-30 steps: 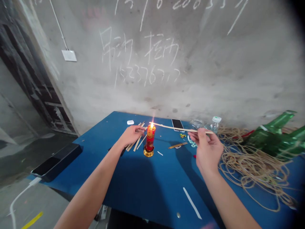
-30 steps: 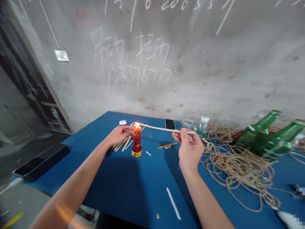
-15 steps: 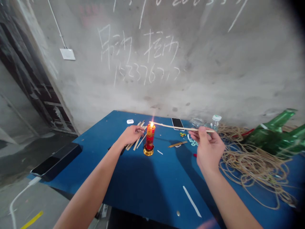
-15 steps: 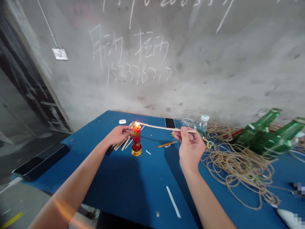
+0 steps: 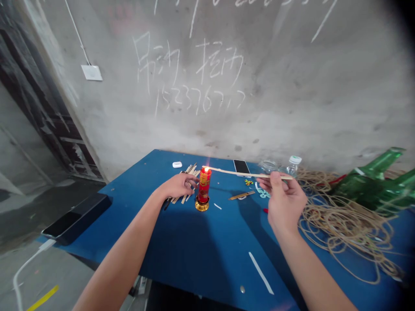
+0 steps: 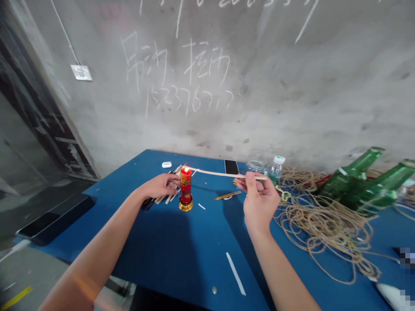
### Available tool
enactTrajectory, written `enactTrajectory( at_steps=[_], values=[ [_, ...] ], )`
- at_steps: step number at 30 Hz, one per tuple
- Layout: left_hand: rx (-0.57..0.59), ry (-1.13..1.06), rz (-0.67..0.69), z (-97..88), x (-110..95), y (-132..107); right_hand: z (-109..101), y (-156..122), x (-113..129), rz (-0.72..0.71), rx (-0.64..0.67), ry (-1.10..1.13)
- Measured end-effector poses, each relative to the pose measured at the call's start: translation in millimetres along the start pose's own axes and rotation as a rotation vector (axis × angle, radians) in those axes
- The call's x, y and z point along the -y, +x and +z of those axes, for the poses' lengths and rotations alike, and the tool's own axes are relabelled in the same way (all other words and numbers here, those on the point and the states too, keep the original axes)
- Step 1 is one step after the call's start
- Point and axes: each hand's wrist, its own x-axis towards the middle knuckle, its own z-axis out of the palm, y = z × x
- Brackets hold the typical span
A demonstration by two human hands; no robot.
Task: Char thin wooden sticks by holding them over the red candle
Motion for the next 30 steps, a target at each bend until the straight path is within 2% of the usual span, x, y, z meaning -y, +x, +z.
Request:
enactTrajectory(
  at_steps=[1,3,8,14,18,30],
  values=[
    [0.144,-0.019,-0.012,-1.4,0,0,0,0,0,-0.001,0.0,-0.003],
    [0.267,-0.031,-0.028,-4.2,0,-1,0,0,0,-0.002,0.003,-0.009],
    [0.334,-0.002,-0.009,-5.3,4,-1,0,-1,2,-0.005,0.011,-0.006],
    [0.448,0.104,-0.044,2.8,6,2,1,-1,1,-0.014,-0.004,-0.004],
    [0.449,0.169,-0.03,6.9,8,4,1,0,1,-0.02,-0.007,0.005],
    [0.466,0.104,-0.055,4.6,8,2,0,-1,0,-0.012,0.009,0.007]
  ],
)
